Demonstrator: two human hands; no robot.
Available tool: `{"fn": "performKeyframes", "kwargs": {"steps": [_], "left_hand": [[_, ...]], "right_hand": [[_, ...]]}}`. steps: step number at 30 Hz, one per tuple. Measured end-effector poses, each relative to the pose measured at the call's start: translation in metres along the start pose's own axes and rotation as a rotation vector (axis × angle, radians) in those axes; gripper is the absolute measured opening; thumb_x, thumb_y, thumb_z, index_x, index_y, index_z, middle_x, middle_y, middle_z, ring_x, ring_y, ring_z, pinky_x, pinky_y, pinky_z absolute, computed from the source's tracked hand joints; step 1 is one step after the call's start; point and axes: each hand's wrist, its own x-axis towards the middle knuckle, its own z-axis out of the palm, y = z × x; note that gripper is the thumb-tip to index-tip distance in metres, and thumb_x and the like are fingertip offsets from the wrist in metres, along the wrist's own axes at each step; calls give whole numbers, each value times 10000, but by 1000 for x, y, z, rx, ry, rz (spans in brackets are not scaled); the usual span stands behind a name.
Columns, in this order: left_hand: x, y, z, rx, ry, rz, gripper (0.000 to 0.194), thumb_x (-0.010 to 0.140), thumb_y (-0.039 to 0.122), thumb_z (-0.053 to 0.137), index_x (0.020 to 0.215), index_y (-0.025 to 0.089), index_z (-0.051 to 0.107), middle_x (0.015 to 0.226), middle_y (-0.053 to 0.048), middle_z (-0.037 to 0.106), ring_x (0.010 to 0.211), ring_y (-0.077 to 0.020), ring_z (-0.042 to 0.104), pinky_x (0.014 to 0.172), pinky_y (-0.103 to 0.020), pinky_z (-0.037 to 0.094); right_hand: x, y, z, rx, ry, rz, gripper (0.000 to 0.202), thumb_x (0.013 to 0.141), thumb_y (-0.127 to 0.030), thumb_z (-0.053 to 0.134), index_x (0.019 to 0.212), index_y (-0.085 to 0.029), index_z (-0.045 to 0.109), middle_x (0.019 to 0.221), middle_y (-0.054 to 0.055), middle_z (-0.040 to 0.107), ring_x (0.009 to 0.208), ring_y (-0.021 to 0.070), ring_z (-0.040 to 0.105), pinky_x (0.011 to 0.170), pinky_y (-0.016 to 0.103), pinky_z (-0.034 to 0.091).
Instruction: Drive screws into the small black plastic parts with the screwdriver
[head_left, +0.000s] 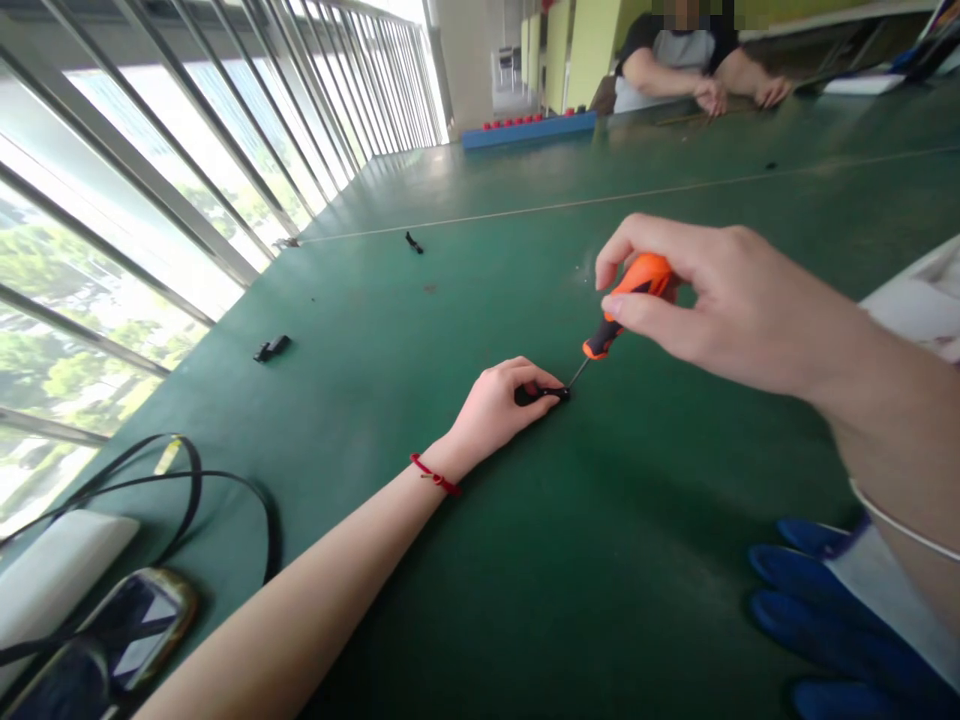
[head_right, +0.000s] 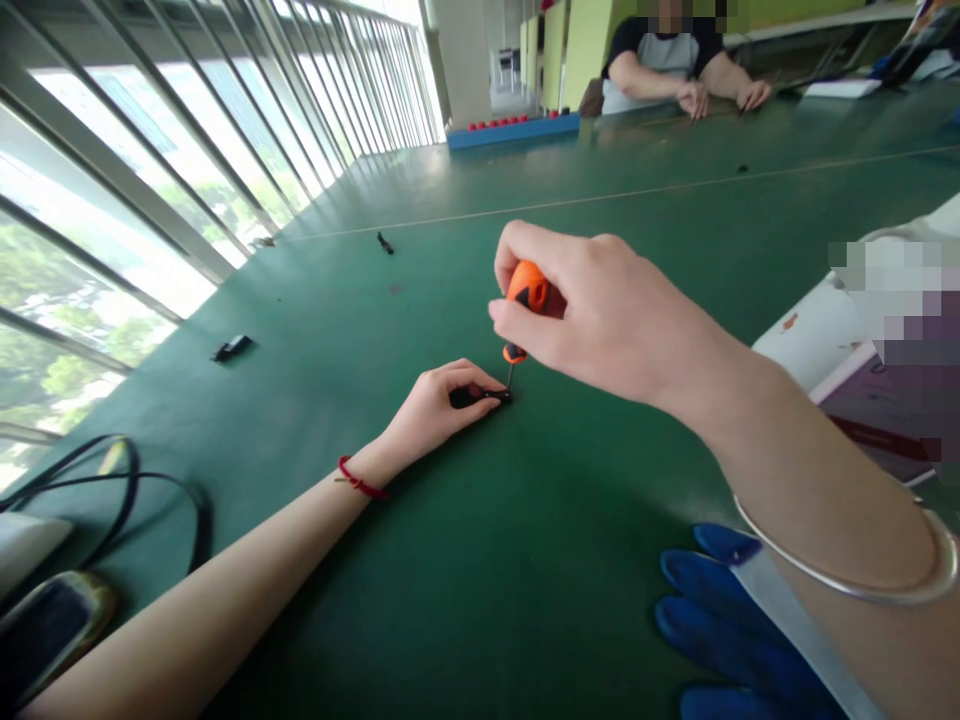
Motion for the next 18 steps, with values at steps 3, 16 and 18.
{"fn": "performKeyframes", "kwargs": {"steps": [3,16,18], "left_hand": [[-1,0,1,-4,9,12,184,764,145,591,901,179,708,882,-25,647,757,-113,581,728,-235,483],[-1,0,5,4,87,-21,220,717,117,622,922,152,693,838,-16,693,742,-111,618,710,-229,489],[-1,0,5,11,89,-17,214,716,115,620,913,156,692,839,-14,694,740,-110,617,706,-228,490]], "right_hand": [[-2,1,2,-22,4,-8,241,856,-416,473,726,-235,564,509,-32,426,444,99,336,499,276,255],[21,-3,-12,-234,-143,38,263,840,-440,481,725,-260,634,483,-25,373,406,84,281,448,283,232],[24,-1,-11,-229,-119,7,168,785,-396,573,834,-248,636,610,-22,523,463,82,378,483,272,273]]}}
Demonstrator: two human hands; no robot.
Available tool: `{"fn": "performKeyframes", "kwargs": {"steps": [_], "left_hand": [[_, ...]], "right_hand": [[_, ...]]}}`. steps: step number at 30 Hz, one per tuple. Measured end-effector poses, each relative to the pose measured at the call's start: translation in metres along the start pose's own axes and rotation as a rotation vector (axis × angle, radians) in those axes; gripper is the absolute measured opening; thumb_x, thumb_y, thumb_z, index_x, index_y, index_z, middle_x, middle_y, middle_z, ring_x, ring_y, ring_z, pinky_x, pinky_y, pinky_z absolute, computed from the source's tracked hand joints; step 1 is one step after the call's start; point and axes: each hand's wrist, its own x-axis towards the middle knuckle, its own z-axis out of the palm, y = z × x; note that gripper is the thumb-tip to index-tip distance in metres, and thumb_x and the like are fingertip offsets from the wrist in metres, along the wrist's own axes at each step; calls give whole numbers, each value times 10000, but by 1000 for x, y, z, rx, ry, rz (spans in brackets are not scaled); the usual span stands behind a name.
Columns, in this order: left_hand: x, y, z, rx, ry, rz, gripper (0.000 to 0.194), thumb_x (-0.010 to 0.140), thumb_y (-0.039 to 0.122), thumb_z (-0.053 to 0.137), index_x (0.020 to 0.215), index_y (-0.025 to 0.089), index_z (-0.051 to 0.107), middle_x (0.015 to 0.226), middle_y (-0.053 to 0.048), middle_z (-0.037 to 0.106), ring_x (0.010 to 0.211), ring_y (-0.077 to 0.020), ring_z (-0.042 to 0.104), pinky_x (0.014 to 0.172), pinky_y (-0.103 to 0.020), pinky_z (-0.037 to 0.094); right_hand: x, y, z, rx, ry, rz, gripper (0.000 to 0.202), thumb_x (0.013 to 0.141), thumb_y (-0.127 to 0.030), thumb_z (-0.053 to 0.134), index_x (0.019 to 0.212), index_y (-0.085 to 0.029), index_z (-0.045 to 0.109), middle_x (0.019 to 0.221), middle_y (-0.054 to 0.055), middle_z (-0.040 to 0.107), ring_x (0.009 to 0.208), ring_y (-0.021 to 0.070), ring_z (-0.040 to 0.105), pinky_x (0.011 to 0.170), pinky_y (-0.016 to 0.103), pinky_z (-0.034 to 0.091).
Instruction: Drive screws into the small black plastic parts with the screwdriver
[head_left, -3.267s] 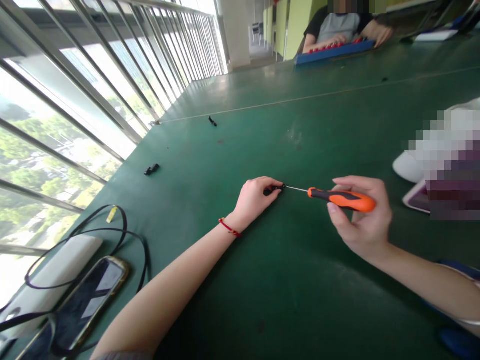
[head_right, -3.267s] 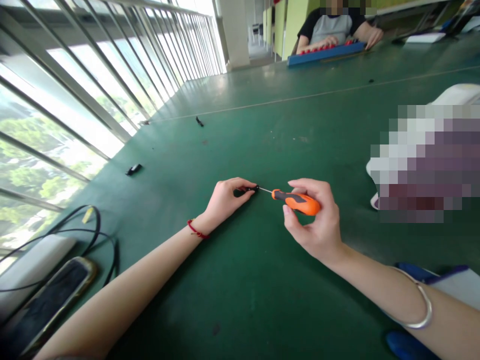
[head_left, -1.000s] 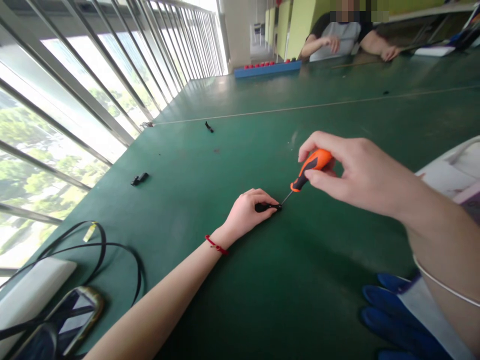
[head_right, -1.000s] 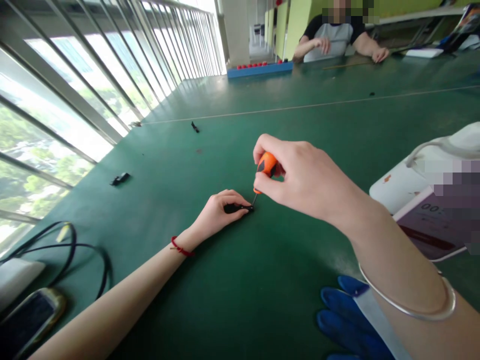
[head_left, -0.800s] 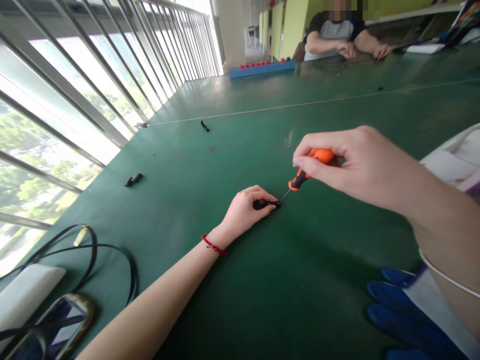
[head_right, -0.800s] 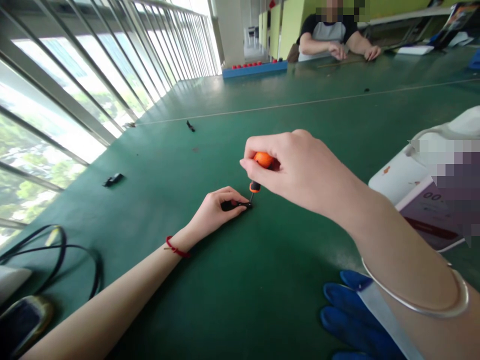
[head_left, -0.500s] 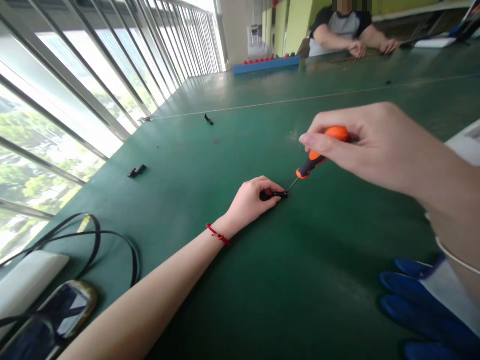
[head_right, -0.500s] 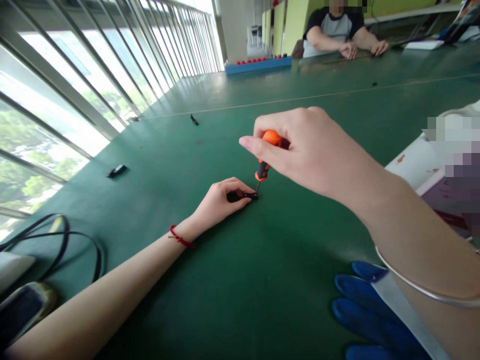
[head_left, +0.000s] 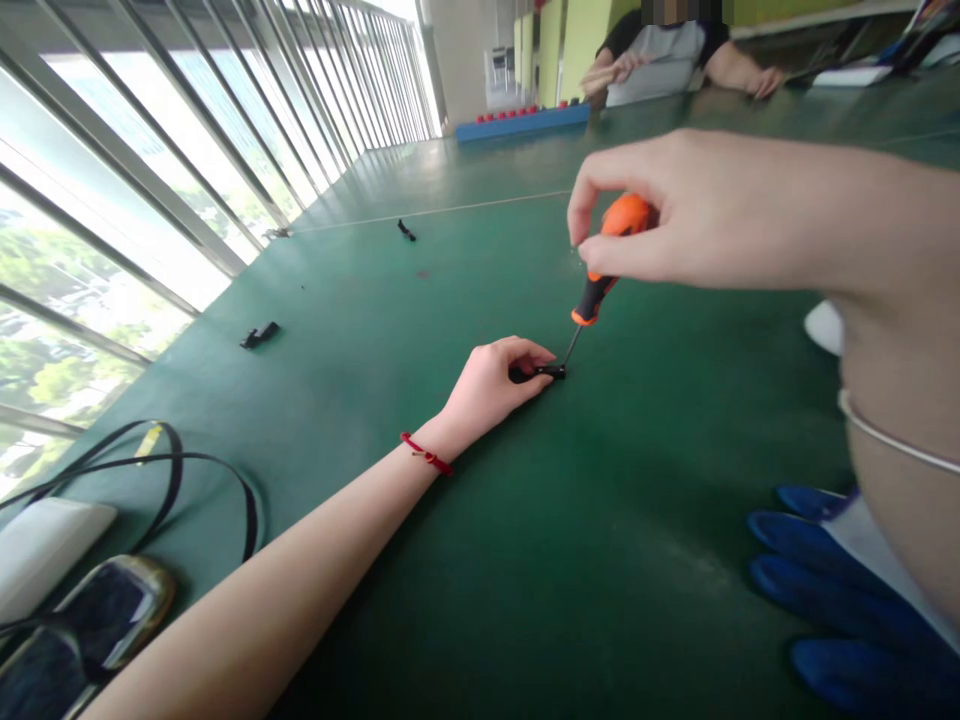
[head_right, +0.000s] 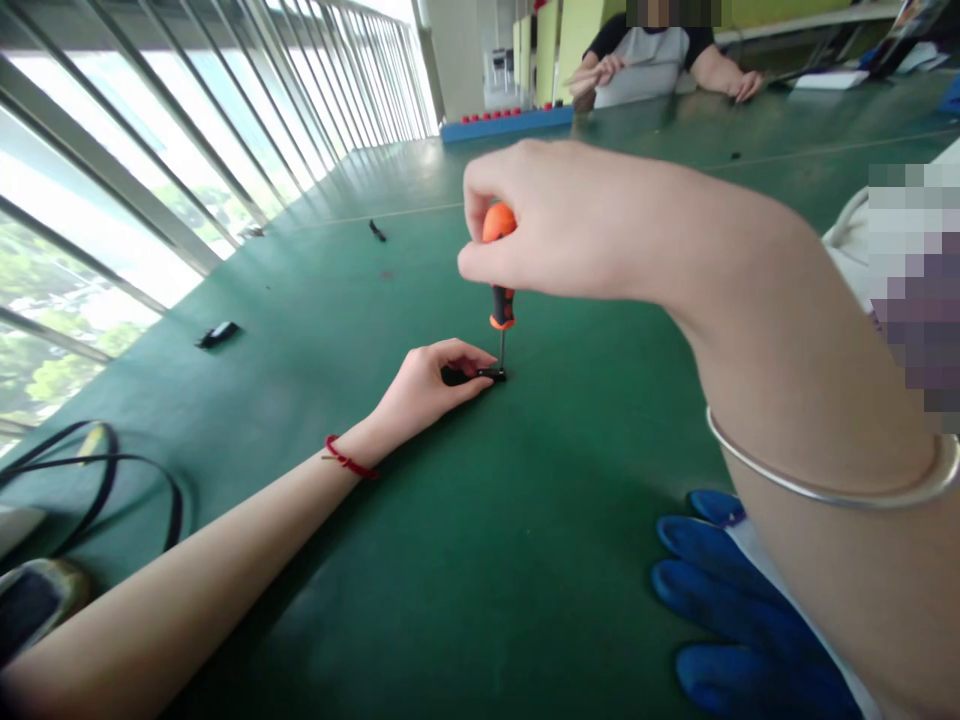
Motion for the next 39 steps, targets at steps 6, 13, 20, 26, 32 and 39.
{"fn": "performKeyframes", "kwargs": {"steps": [6,13,20,26,32,39], "left_hand": [[0,0,1,12,2,22,145,727,130,612,842,163,694,806,-5,688,725,-108,610,693,-224,485],[0,2,2,2,-10,-3,130,730,128,612,829,148,693,811,-18,676,718,-105,600,690,-218,484],[-1,-1,1,6,-17,10,135,736,153,607,841,158,692,836,-20,667,743,-120,603,701,-235,488],[-1,-1,2,14,-6,19,130,737,146,604,837,150,687,825,-26,654,714,-116,592,686,-234,488],[-2,-2,2,37,-18,36,142,748,150,591,857,164,682,849,-27,647,740,-119,593,697,-238,489],[-2,-1,2,53,-17,48,134,745,146,587,849,158,671,848,-28,636,732,-113,587,690,-237,482]], "right_hand": [[1,-1,3,10,-38,20,397,826,-566,462,748,-221,643,471,-36,370,424,63,279,476,289,211],[5,1,11,68,66,-43,311,753,-358,595,1008,-181,607,814,-17,591,625,68,425,579,273,274],[7,-1,11,27,84,43,297,791,-428,541,773,-167,682,493,-57,390,487,34,286,531,280,216],[6,-1,10,78,42,33,239,755,-417,581,823,-201,655,544,-46,464,503,61,343,532,281,255],[4,-5,5,50,43,37,170,737,-339,570,797,-212,666,555,-43,474,503,55,349,533,281,253],[4,-5,7,28,14,17,381,820,-536,458,741,-220,655,449,-43,286,417,56,232,469,283,205]]}}
